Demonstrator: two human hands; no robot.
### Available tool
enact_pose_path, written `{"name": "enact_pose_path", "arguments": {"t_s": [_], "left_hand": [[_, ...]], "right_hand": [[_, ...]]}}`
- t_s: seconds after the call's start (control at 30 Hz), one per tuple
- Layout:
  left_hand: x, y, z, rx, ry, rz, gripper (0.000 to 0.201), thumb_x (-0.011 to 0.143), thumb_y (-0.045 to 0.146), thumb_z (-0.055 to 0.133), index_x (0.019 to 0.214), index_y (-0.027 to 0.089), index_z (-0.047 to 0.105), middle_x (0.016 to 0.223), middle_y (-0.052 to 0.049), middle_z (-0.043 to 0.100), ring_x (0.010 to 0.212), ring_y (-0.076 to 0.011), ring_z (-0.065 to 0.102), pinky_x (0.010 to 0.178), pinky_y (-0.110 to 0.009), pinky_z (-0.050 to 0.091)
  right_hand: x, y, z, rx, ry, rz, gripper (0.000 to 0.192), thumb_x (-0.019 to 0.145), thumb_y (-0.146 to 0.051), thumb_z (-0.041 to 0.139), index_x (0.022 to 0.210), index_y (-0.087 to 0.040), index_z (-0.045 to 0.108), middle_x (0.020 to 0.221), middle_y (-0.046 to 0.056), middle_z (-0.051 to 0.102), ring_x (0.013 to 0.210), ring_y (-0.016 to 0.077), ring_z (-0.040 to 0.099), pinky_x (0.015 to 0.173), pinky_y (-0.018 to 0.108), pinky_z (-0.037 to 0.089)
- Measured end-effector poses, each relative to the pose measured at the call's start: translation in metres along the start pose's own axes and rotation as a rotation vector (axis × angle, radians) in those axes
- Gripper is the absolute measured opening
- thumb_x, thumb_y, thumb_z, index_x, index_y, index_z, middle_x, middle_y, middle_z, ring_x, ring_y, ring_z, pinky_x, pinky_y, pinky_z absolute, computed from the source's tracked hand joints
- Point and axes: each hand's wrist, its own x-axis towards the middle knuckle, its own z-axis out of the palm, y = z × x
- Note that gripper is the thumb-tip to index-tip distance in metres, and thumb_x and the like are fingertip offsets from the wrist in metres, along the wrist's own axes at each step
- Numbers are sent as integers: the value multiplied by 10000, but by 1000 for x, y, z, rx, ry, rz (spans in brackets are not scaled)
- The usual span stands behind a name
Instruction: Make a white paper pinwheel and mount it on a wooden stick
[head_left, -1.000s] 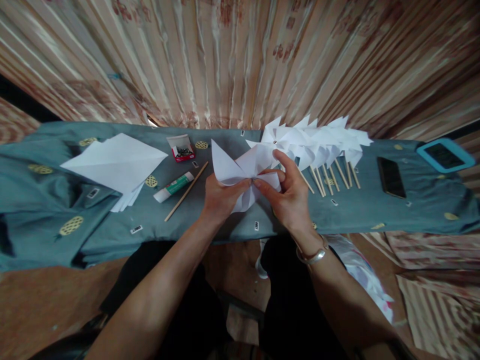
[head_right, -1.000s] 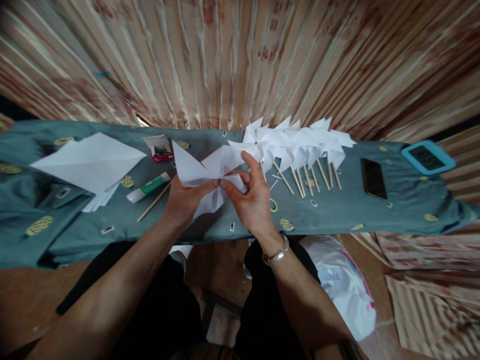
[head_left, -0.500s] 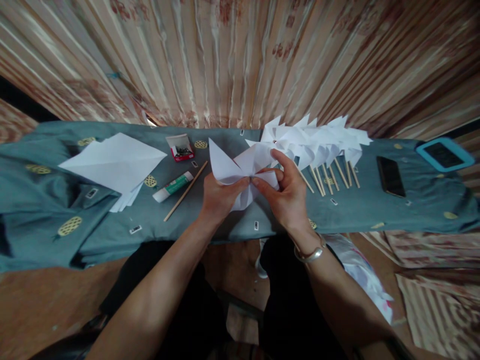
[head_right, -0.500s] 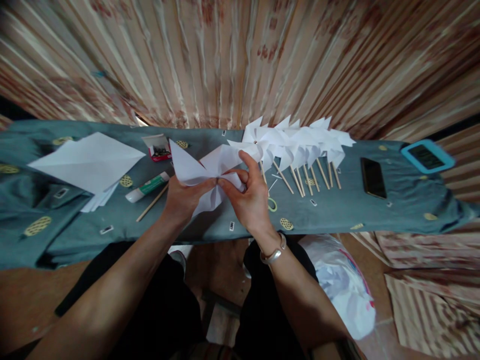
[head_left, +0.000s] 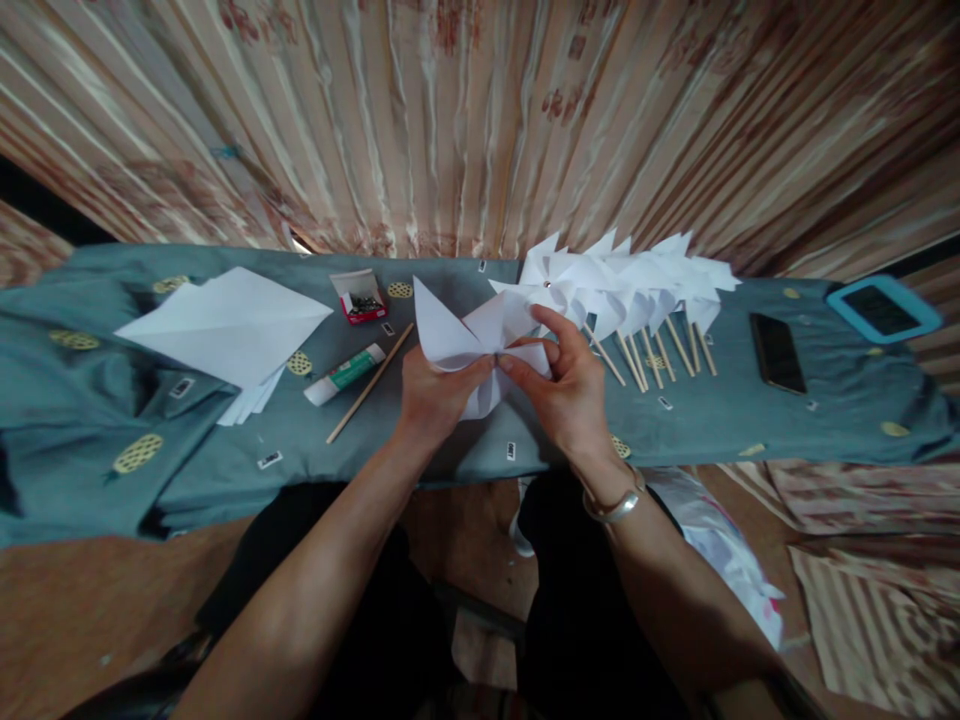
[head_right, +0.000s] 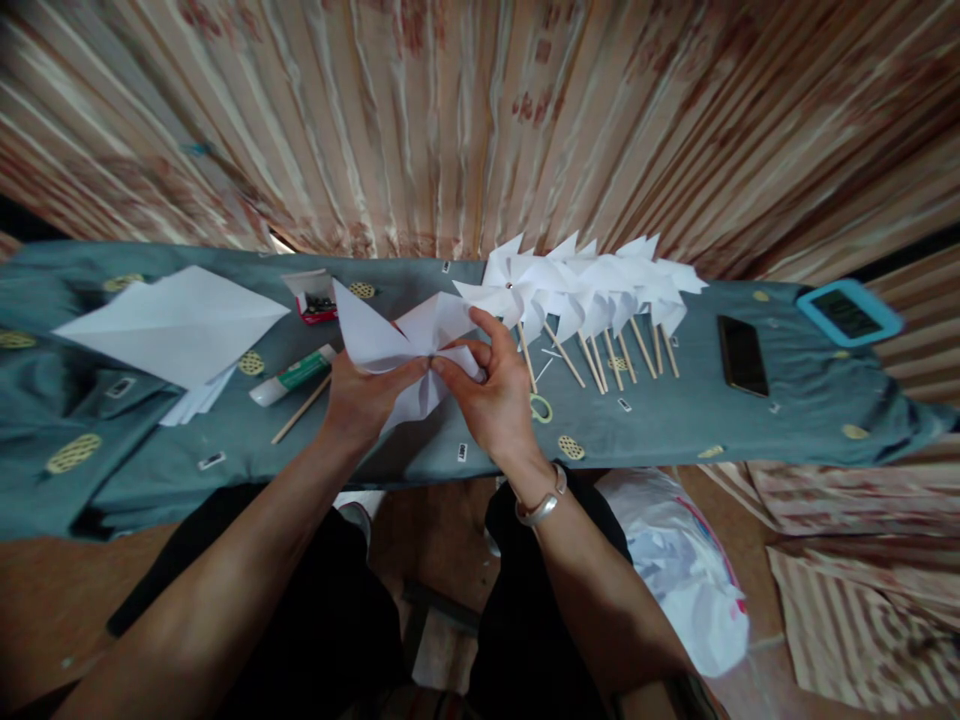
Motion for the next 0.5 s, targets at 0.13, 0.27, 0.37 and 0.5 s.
{"name": "enact_pose_path", "arguments": {"t_s": [0.13,0.27,0.37,0.5], "left_hand": [[0,0,0,20,20,-21,302,550,220,842,810,111,735,749,-45,750,653,-164,669,644,-263,536],[0,-2,1,22,14,-9,280,560,220,830,793,105,727,755,-46,750,670,-165,674,655,-260,540],[1,-2,1,26,28,-8,273,549,209,829,781,111,725,748,-44,750,663,-165,675,646,-256,541],[0,-3,1,34,43,-7,262,543,202,830,768,116,726,739,-41,749,649,-161,669,635,-255,540]], "right_hand": [[0,1,1,15,11,-13,596,760,-357,780,1273,-250,497,888,12,692,804,198,691,711,360,608],[0,2,2,16,14,-19,563,764,-350,773,1246,-244,503,869,5,684,803,185,687,692,334,599],[1,3,1,3,9,-14,551,770,-344,767,1244,-248,502,870,3,685,796,183,686,686,331,595],[1,2,0,-19,-4,-3,529,789,-332,748,1248,-250,500,844,-1,683,771,186,682,663,339,590]]}}
